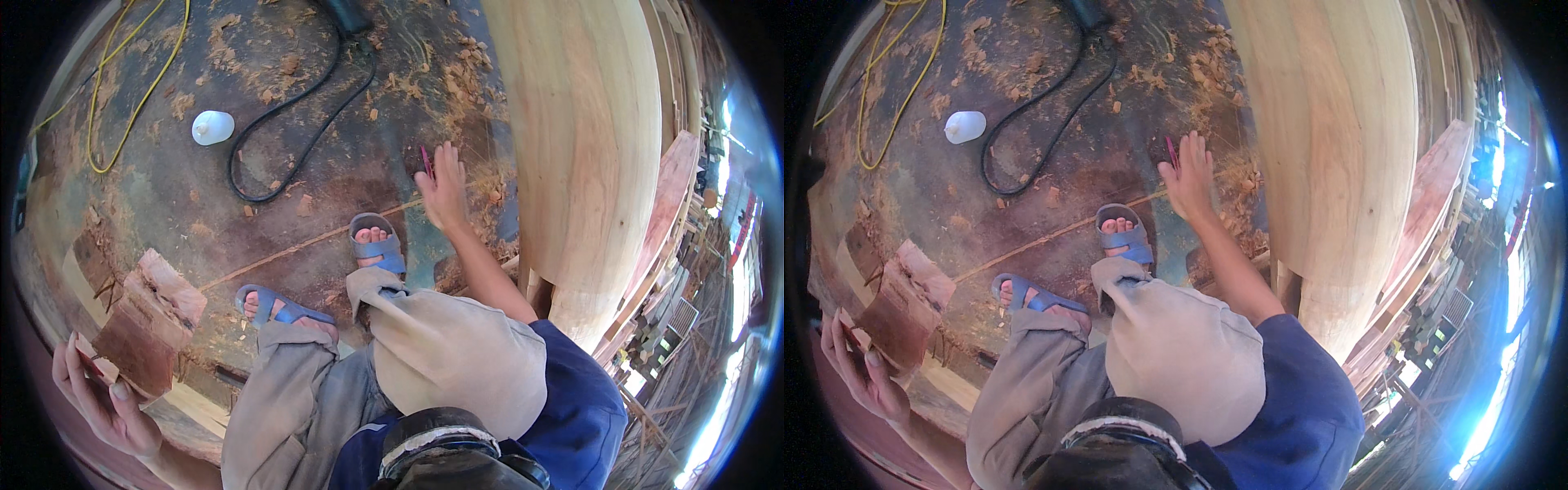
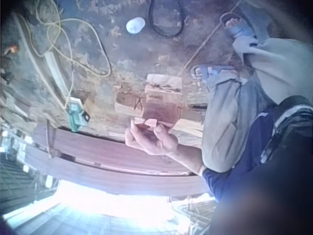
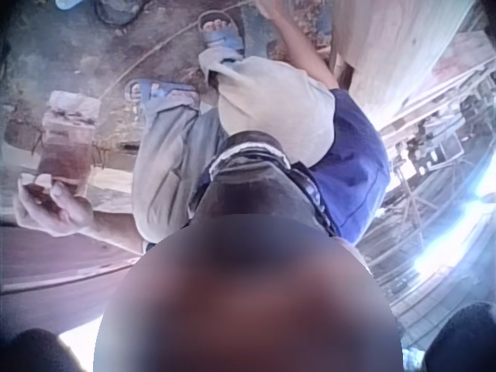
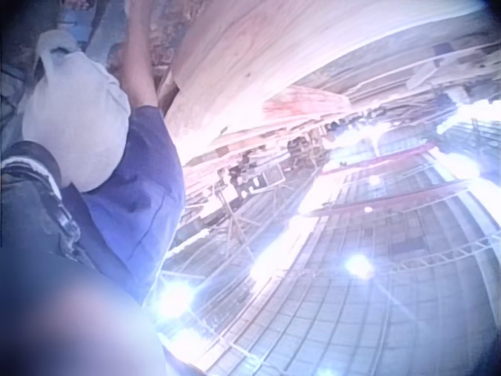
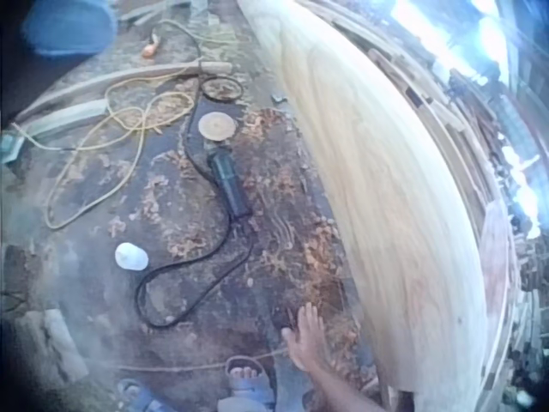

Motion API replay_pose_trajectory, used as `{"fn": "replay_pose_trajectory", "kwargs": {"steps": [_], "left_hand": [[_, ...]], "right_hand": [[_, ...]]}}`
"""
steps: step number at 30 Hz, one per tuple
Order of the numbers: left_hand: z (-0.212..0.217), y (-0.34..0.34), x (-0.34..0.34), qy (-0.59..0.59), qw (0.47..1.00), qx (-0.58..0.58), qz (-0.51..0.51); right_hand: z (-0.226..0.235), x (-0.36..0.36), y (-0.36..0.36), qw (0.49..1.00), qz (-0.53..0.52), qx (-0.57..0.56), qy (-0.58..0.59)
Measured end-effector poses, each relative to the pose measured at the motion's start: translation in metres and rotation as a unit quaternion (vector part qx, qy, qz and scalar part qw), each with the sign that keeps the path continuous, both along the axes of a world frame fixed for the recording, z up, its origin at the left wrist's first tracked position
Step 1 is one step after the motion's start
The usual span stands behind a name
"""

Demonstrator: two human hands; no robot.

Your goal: The person applies glue from a small bottle into a recessed area on a wooden piece, then inserts a small wooden wedge into the glued recess. The person presses the wedge into place and sets the piece down.

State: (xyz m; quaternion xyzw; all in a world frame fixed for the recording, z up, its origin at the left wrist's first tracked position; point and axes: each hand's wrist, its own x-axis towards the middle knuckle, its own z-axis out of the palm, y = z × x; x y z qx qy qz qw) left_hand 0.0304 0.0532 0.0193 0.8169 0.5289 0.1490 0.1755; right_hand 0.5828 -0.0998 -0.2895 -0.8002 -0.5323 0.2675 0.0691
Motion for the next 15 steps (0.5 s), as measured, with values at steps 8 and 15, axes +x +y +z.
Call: {"fn": "replay_pose_trajectory", "kwargs": {"steps": [8,15], "left_hand": [[0.002,0.0,0.006,0.002,1.0,-0.003,0.014],[-0.004,-0.004,0.002,-0.028,0.999,-0.011,0.041]], "right_hand": [[-0.03,0.004,0.078,0.984,-0.093,0.1,-0.116],[-0.03,0.0,0.127,0.968,-0.077,0.228,0.067]]}}
